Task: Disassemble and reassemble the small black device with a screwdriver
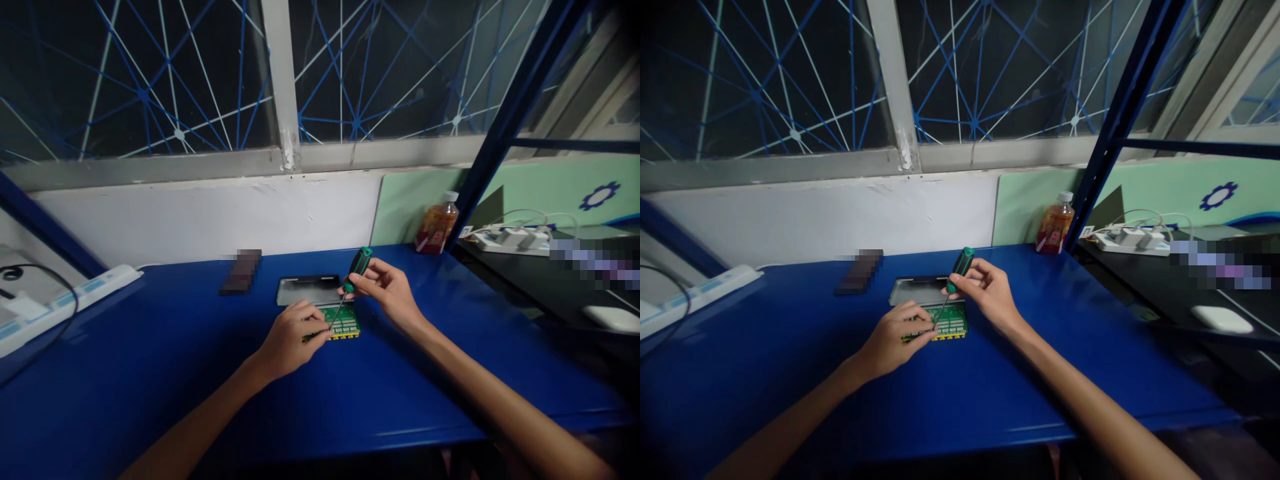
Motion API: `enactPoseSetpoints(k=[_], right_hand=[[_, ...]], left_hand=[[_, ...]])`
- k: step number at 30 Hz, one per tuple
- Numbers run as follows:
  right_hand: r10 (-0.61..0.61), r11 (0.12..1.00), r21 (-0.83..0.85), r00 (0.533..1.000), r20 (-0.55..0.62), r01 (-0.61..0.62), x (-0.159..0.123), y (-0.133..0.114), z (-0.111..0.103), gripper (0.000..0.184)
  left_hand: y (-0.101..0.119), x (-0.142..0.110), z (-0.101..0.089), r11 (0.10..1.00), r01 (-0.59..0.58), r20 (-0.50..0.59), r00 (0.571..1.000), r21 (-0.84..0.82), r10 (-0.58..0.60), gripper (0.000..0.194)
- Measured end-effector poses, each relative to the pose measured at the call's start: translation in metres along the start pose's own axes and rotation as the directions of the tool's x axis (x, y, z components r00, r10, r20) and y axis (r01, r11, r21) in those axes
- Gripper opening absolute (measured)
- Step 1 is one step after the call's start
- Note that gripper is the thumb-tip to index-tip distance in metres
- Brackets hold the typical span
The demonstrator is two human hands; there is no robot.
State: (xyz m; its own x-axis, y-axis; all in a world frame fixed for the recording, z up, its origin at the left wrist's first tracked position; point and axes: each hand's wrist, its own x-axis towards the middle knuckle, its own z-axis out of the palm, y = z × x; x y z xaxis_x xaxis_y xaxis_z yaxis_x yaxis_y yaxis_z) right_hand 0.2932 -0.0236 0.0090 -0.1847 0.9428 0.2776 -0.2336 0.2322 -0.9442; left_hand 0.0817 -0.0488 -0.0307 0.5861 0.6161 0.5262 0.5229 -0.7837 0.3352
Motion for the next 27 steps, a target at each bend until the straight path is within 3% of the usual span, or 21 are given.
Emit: enactPoseSetpoints(k=[27], right_hand=[[-0.051,0.999,0.008,0.997,-0.053,0.052,-0.0017,-0.0036,0.0019,0.022]], left_hand=[[0.0011,0.0009,-0.0039,0.999,-0.02,-0.004,1.0,0.036,0.021,0.021]])
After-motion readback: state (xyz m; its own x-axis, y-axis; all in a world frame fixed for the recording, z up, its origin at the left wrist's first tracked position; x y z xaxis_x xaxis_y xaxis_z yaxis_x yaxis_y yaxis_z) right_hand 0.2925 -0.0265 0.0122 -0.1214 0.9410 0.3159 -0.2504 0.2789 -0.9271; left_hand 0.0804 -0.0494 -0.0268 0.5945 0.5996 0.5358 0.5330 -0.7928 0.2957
